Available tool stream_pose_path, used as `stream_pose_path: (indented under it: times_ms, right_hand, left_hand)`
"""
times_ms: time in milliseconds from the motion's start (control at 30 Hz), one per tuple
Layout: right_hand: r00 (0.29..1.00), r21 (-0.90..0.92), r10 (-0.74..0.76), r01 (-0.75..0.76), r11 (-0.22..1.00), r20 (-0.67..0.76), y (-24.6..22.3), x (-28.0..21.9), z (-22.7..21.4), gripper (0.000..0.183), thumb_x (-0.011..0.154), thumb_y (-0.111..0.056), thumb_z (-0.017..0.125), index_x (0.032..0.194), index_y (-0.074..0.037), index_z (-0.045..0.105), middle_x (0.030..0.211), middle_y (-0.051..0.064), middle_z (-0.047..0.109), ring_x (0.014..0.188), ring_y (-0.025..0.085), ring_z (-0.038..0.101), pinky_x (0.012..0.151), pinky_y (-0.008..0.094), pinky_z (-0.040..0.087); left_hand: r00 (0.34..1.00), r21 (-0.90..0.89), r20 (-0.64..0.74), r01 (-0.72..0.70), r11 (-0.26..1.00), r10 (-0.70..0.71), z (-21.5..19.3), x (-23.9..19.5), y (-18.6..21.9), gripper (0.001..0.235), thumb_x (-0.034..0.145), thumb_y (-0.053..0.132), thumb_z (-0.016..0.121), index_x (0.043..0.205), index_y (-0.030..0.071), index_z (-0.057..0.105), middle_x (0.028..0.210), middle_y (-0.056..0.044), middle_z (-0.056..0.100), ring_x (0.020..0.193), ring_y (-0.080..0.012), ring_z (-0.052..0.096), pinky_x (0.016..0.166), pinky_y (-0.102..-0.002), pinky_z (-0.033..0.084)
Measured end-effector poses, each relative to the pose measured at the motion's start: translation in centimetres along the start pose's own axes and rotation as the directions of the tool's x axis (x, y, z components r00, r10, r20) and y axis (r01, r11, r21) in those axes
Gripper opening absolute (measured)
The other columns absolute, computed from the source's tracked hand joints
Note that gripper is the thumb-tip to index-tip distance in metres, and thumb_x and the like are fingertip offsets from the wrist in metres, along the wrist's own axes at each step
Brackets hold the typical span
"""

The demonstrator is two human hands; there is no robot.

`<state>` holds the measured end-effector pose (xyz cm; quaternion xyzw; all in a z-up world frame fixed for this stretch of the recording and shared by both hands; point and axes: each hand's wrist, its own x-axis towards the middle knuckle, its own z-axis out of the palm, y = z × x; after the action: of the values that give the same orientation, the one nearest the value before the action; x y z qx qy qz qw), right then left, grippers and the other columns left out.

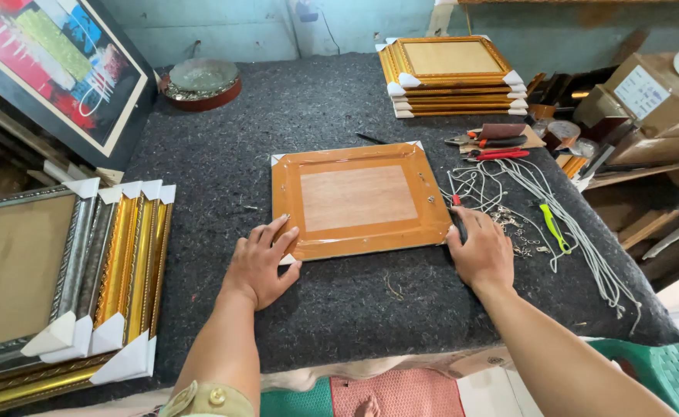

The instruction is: Attaching a hanging wire to the back of a picture frame by threading it through eyelets and twisting the ends.

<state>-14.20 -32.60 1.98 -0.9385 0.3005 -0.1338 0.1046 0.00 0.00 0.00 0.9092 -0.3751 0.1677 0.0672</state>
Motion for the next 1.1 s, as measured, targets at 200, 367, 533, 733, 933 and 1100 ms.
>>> stream_pose_path:
  times_ms: [200,367,533,733,933,1100]
  right_hand:
    - [0.986,-0.061,-0.128,0.122,0.991,-0.109,0.6,-0.2,0.4,0.036,0.084,-0.047,0.038,0.116,-0.041,0.052,0.116,-0.012,0.053,0.104,0.02,0.05,0.086,0.036,0.042]
    - [0.98,-0.104,-0.138,0.123,0.987,-0.146,0.2,-0.2,0.5,0.036,0.083,-0.045,0.039,0.117,-0.041,0.051,0.117,-0.013,0.054,0.1,0.017,0.051,0.082,0.034,0.042]
    - [0.994,0.074,-0.093,0.097,0.993,-0.06,-1.3,0.0,-1.6,0.037,0.081,-0.035,0.045,0.115,-0.028,0.057,0.123,-0.011,0.052,0.101,0.02,0.043,0.081,0.043,0.033]
    - [0.983,0.09,-0.14,0.151,0.984,-0.123,-0.8,0.2,-1.1,0.03,0.081,-0.034,0.047,0.108,-0.029,0.059,0.12,-0.011,0.056,0.096,0.017,0.045,0.08,0.038,0.031]
    - [0.979,0.042,-0.144,0.151,0.988,-0.142,-0.4,1.2,-0.7,0.031,0.078,-0.035,0.049,0.108,-0.032,0.059,0.121,-0.013,0.054,0.098,0.018,0.046,0.082,0.038,0.031]
    - [0.964,0.034,-0.194,0.204,0.978,-0.183,-0.3,1.3,-1.2,0.033,0.076,-0.029,0.051,0.108,-0.029,0.059,0.119,-0.011,0.054,0.1,0.014,0.046,0.08,0.037,0.03]
  left_hand:
    - [0.998,-0.045,-0.066,0.0,0.999,-0.003,0.5,-0.1,-0.3,0.058,0.061,0.053,0.05,0.114,0.028,0.048,0.125,0.003,0.039,0.111,-0.0208,0.042,0.071,-0.035,0.043]
    - [0.999,-0.066,-0.048,0.001,0.998,-0.005,-0.1,0.0,-0.3,0.062,0.061,0.057,0.051,0.116,0.028,0.047,0.126,0.003,0.039,0.11,-0.0199,0.042,0.071,-0.034,0.043]
    - [0.994,-0.167,0.108,0.004,0.986,0.014,-2.0,0.9,-0.1,0.061,0.07,0.054,0.053,0.121,0.022,0.042,0.132,-0.001,0.035,0.113,-0.0253,0.037,0.079,-0.045,0.039]
    - [0.996,-0.208,0.09,0.038,0.977,-0.02,-2.2,1.0,0.0,0.061,0.069,0.054,0.053,0.121,0.023,0.044,0.134,0.001,0.036,0.115,-0.0236,0.038,0.078,-0.042,0.04]
    - [0.997,-0.228,0.063,0.066,0.971,-0.053,-2.2,1.8,0.1,0.059,0.07,0.047,0.053,0.123,0.024,0.043,0.134,0.001,0.038,0.117,-0.022,0.04,0.08,-0.04,0.04]
    - [0.99,-0.214,0.095,0.126,0.969,-0.108,-1.3,1.8,-0.2,0.067,0.067,0.047,0.051,0.129,0.026,0.039,0.137,0.006,0.036,0.117,-0.0175,0.042,0.076,-0.038,0.044]
